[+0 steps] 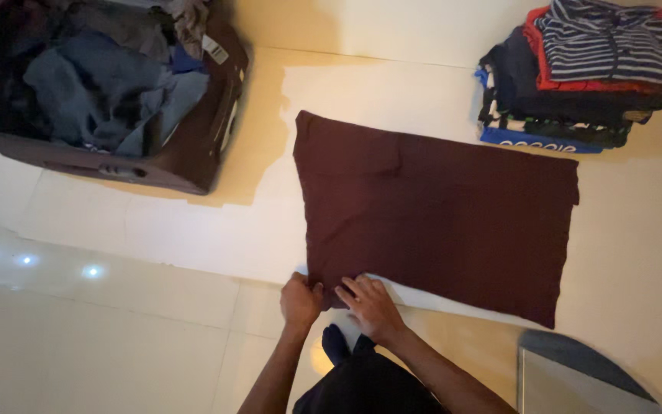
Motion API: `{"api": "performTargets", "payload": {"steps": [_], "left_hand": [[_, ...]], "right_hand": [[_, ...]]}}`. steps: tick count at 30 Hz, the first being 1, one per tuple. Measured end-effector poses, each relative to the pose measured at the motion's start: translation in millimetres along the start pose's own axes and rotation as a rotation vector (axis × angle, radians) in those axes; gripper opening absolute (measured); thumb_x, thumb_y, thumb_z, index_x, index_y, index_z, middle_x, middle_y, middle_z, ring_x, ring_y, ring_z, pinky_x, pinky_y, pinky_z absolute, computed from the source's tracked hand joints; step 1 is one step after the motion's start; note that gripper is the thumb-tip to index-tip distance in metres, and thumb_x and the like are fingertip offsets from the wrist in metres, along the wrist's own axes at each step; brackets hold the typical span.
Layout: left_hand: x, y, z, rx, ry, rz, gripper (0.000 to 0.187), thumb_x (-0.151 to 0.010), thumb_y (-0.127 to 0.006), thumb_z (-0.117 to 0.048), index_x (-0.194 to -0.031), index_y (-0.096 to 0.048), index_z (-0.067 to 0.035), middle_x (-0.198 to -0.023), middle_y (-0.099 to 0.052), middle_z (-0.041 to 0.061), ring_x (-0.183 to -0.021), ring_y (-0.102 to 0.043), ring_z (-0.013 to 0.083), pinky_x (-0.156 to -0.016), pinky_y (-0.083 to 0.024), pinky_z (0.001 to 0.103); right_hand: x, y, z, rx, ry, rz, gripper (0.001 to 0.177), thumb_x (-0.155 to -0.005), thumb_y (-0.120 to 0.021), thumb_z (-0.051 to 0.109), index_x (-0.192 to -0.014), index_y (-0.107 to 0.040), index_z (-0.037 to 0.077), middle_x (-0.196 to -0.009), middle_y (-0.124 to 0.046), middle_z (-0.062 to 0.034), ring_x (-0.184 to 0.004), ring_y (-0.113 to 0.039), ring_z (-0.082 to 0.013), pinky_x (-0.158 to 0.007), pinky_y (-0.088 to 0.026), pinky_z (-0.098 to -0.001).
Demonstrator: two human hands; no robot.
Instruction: The person removes clothing from a suitcase and folds a red t-shirt and a dark shirt by hand on a white surface, placing them on a stack of folded clothes.
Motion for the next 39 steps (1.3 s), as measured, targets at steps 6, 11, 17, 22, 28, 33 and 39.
{"api": "performTargets", "payload": {"steps": [6, 11, 17, 22, 28, 33, 39], "left_hand": [[17.1, 4.2, 22.6, 0.518, -0.01, 0.087, 0.027, -0.089, -0.078, -0.023, -0.086, -0.062, -0.002, -0.075, -0.068, 0.012, -0.066, -0.065, 0.0231, -0.06, -0.052, 0.036], [16.4, 13.9, 18.5, 1.13, 0.273, 0.404, 0.021, -0.086, -0.073, -0.014, -0.087, -0.052, -0.018, -0.07, -0.061, 0.004, -0.053, -0.06, 0.0177, -0.046, -0.04, 0.03], [14.5, 5.9, 20.2, 1.352, 0.398, 0.773, 0.028, -0.096, -0.08, -0.015, -0.103, -0.054, -0.006, -0.078, -0.055, 0.0, -0.067, -0.054, 0.0129, -0.058, -0.045, 0.028], [26.6, 36.1, 1.8, 1.18, 0.432, 0.642, 0.025, -0.1, -0.053, -0.028, -0.112, -0.055, -0.006, -0.104, -0.066, 0.006, -0.097, -0.063, 0.0243, -0.078, -0.064, 0.044], [19.8, 10.1, 11.6, 1.513, 0.323, 0.567, 0.022, -0.098, -0.066, -0.019, -0.106, -0.052, -0.005, -0.107, -0.065, 0.013, -0.1, -0.067, 0.0285, -0.088, -0.061, 0.045], [27.8, 23.0, 3.2, 1.294, 0.039, 0.276, 0.027, -0.089, -0.083, -0.008, -0.109, -0.067, 0.001, -0.107, -0.067, 0.012, -0.098, -0.062, 0.0206, -0.089, -0.057, 0.037], [58.4, 83.7, -38.7, 0.367, -0.906, -0.299, 0.047, -0.078, -0.081, -0.001, -0.123, -0.067, 0.001, -0.118, -0.064, 0.019, -0.108, -0.063, 0.031, -0.086, -0.057, 0.037]], "right_hand": [[20.3, -30.8, -11.3, 0.111, -0.183, 0.023, 0.026, -0.084, -0.071, 0.009, -0.109, -0.066, 0.01, -0.127, -0.064, -0.0124, -0.123, -0.057, -0.0343, -0.099, -0.044, -0.0502], [3.0, 5.3, 2.7, -0.115, -0.286, 0.006, 0.057, -0.073, -0.074, 0.011, -0.127, -0.058, 0.0, -0.13, -0.06, -0.0165, -0.125, -0.054, -0.034, -0.102, -0.045, -0.0458], [-19.3, 17.0, 37.6, 0.02, -0.362, 0.03, 0.081, -0.065, -0.086, 0.027, -0.132, -0.054, -0.005, -0.129, -0.057, -0.021, -0.125, -0.047, -0.0402, -0.1, -0.032, -0.0527], [-13.0, -4.0, 16.5, 0.025, -0.501, 0.011, 0.056, -0.071, -0.07, 0.001, -0.126, -0.065, 0.007, -0.128, -0.064, -0.01, -0.125, -0.053, -0.0304, -0.106, -0.039, -0.0461], [-7.4, 1.0, -2.9, -0.165, -0.668, 0.12, 0.058, -0.077, -0.062, -0.004, -0.133, -0.065, 0.012, -0.13, -0.062, -0.0124, -0.123, -0.058, -0.0321, -0.104, -0.047, -0.0408], [5.1, -12.6, -26.2, -0.252, -0.666, 0.061, 0.052, -0.085, -0.064, 0.0, -0.136, -0.059, 0.006, -0.137, -0.058, -0.0157, -0.127, -0.055, -0.0346, -0.106, -0.043, -0.0432], [-10.6, 25.4, -11.7, -0.253, -0.505, -0.147, 0.056, -0.079, -0.056, -0.01, -0.135, -0.055, -0.001, -0.145, -0.059, -0.0173, -0.128, -0.062, -0.0338, -0.108, -0.049, -0.0402]]}}
Point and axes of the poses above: each hand's wrist, its own x-axis away from the middle knuckle, its own y-axis out of the back of the hand, z = x × y, the point moved 3 cm from there along -x, towards the middle knuckle
